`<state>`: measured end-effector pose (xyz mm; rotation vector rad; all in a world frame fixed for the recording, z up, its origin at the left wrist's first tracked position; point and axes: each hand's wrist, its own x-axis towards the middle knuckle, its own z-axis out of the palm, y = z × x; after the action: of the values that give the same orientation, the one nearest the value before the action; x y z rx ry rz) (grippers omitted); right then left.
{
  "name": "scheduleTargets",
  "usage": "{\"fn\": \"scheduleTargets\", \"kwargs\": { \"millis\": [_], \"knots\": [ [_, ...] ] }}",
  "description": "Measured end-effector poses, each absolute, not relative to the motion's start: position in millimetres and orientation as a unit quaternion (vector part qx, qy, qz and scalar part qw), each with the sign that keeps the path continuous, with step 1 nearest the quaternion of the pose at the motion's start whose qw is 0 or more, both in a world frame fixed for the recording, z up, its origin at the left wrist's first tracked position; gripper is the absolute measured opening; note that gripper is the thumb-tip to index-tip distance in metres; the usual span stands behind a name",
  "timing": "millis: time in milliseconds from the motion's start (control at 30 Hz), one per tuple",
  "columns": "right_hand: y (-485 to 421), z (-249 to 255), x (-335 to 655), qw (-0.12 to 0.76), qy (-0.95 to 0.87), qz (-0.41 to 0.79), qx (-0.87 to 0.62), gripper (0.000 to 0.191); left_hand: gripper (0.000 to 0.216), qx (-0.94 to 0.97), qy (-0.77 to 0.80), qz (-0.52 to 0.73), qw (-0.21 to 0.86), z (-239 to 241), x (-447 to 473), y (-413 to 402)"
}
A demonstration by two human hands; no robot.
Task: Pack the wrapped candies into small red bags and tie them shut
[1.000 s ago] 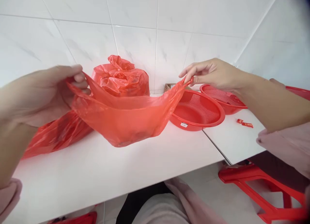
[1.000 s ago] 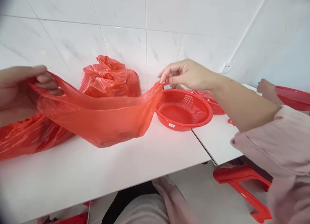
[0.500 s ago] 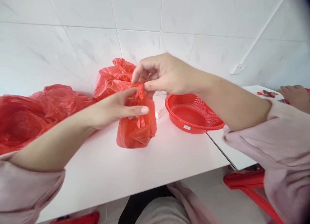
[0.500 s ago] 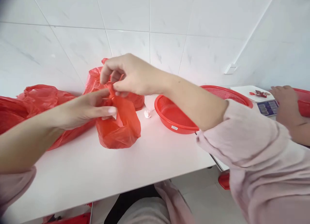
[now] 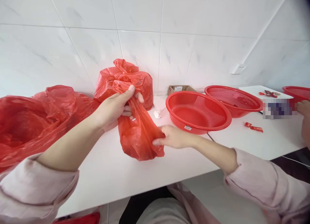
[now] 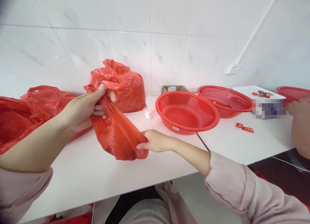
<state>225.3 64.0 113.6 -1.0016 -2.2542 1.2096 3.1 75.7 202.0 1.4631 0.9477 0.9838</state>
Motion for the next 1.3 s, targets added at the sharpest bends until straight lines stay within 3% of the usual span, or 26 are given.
{"fn": "scheduleTargets", "kwargs": {
  "millis": [133, 233, 333, 467, 600, 700, 867, 1000, 1067, 1133, 1233, 1300],
  "knots": [
    [62.0, 91.9, 247.7, 0.185, -0.805, 0.390, -0.407, 0.009, 0.043, 0.605, 0.401, 0.408, 0.553, 196.0, -4.9, 79.5],
    [68.1, 121.3, 251.8, 0.224, -0.809, 0.374, -0.393, 0.019, 0.044, 0.621, 0.392, 0.360, 0.576, 188.6, -1.9, 82.9],
    [74.6, 159.4, 236.9, 0.322, -0.799, 0.358, -0.361, 0.029, 0.048, 0.649, 0.375, 0.298, 0.591, 185.4, 10.8, 82.5],
    [79.5, 178.1, 216.9, 0.418, -0.774, 0.354, -0.318, 0.007, 0.048, 0.647, 0.375, 0.301, 0.592, 185.9, 22.0, 79.6],
    [64.1, 174.7, 219.8, 0.469, -0.781, 0.272, -0.309, 0.006, 0.037, 0.649, 0.349, 0.324, 0.593, 186.1, 15.1, 80.5],
    [47.8, 174.0, 225.7, 0.448, -0.818, 0.246, -0.265, 0.004, 0.031, 0.697, 0.308, 0.289, 0.579, 188.9, 10.3, 78.9],
    [56.3, 156.6, 213.2, 0.472, -0.708, 0.459, -0.254, 0.018, 0.009, 0.797, 0.333, 0.210, 0.458, 194.2, 19.9, 65.4],
    [70.9, 127.8, 196.9, 0.452, -0.621, 0.564, -0.303, 0.029, 0.022, 0.842, 0.404, 0.275, 0.229, 181.6, 23.8, 58.9],
    [70.2, 119.1, 194.4, 0.429, -0.640, 0.572, -0.281, 0.033, 0.028, 0.845, 0.412, 0.329, 0.092, 171.5, 21.4, 59.8],
    [65.6, 118.0, 196.0, 0.413, -0.664, 0.571, -0.249, 0.033, 0.033, 0.852, 0.373, 0.367, 0.026, 163.4, 18.9, 61.2],
    [56.3, 126.3, 203.2, 0.420, -0.708, 0.505, -0.260, 0.024, 0.034, 0.867, 0.321, 0.378, 0.048, 158.5, 17.4, 61.4],
    [49.3, 131.2, 210.9, 0.425, -0.748, 0.411, -0.302, 0.027, 0.037, 0.884, 0.306, 0.342, 0.087, 157.3, 14.7, 61.1]
  ]
}}
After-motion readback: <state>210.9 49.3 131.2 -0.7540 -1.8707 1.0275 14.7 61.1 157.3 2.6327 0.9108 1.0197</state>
